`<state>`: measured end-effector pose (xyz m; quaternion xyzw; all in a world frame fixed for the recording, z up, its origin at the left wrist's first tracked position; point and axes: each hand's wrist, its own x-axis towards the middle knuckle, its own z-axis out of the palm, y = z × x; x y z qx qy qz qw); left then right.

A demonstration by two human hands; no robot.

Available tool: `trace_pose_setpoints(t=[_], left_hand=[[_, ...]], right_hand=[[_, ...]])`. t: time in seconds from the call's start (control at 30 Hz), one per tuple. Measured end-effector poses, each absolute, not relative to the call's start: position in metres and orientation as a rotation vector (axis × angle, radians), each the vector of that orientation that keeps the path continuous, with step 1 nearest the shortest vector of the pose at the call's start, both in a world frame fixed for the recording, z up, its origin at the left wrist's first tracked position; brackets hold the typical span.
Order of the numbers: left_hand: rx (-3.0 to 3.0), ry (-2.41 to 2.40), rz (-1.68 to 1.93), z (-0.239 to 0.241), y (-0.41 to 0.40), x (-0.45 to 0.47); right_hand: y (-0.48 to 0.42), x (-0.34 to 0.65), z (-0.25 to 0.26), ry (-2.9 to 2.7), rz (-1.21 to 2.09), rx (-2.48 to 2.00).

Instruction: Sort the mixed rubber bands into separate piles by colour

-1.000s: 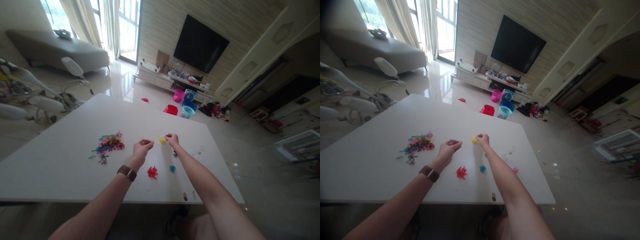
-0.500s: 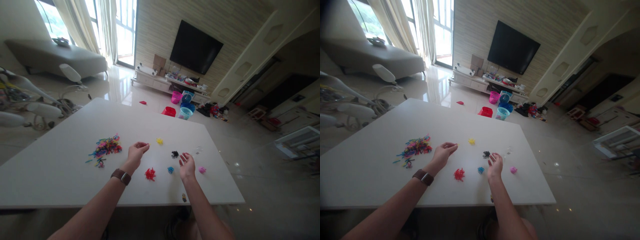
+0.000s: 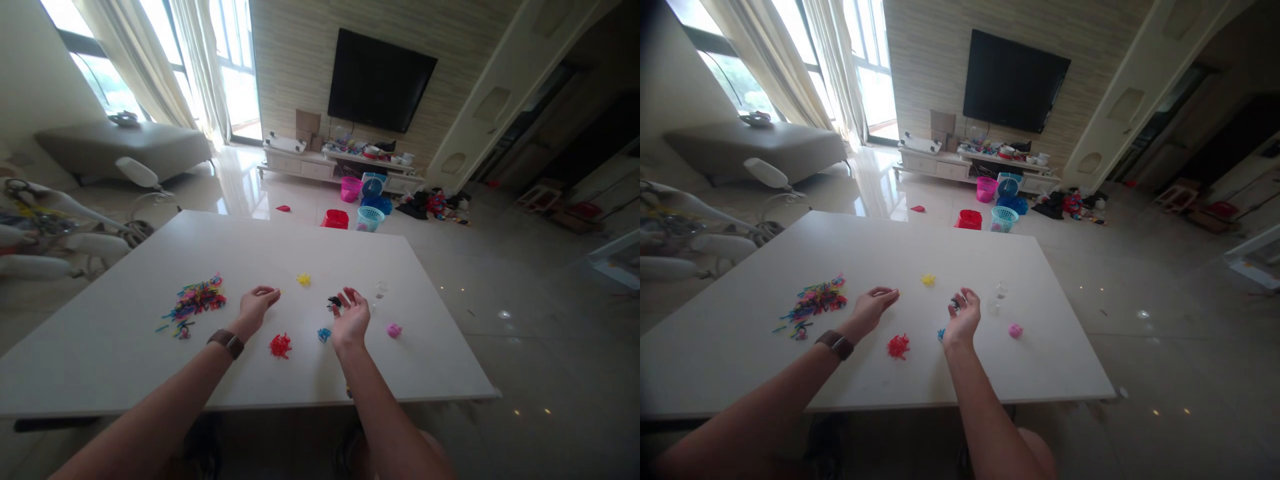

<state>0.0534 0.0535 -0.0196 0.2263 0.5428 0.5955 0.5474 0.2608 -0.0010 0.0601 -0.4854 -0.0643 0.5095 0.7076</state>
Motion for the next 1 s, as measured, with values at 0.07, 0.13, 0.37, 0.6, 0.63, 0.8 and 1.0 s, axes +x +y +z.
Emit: trace_pose_setpoints(t=[0.07,0.13,0.37,0.6,0.63,0.8,1.0], left_hand=[[0.579,1.338,1.429,-0.021,0.075,0.070],[0.595,1.417,1.409,-0.021,0.098,0.087],[0.649,1.577,1.296,-0.026,0.142,0.114],[0.684,1.658,1.295,-0.016,0.137,0.081],[0.691,1.672,1.312,-0.012,0.134,0.068],[0.876,1.927,1.341,0.012,0.103,-0.028],[1.428,2.320,0.751,0.018,0.055,-0.122]], right_hand=[[0.000,0.268,0.060,-0.152,1.128,-1.087],[0.000,0.276,0.057,-0.166,1.129,-1.102],[-0.004,0.296,0.057,-0.174,1.126,-1.029],[-0.003,0.297,0.066,-0.072,1.166,-0.979],[-0.003,0.297,0.066,-0.072,1.173,-0.977],[-0.005,0.296,0.070,-0.076,1.172,-0.971],[-0.011,0.296,0.069,-0.099,1.182,-0.954]])
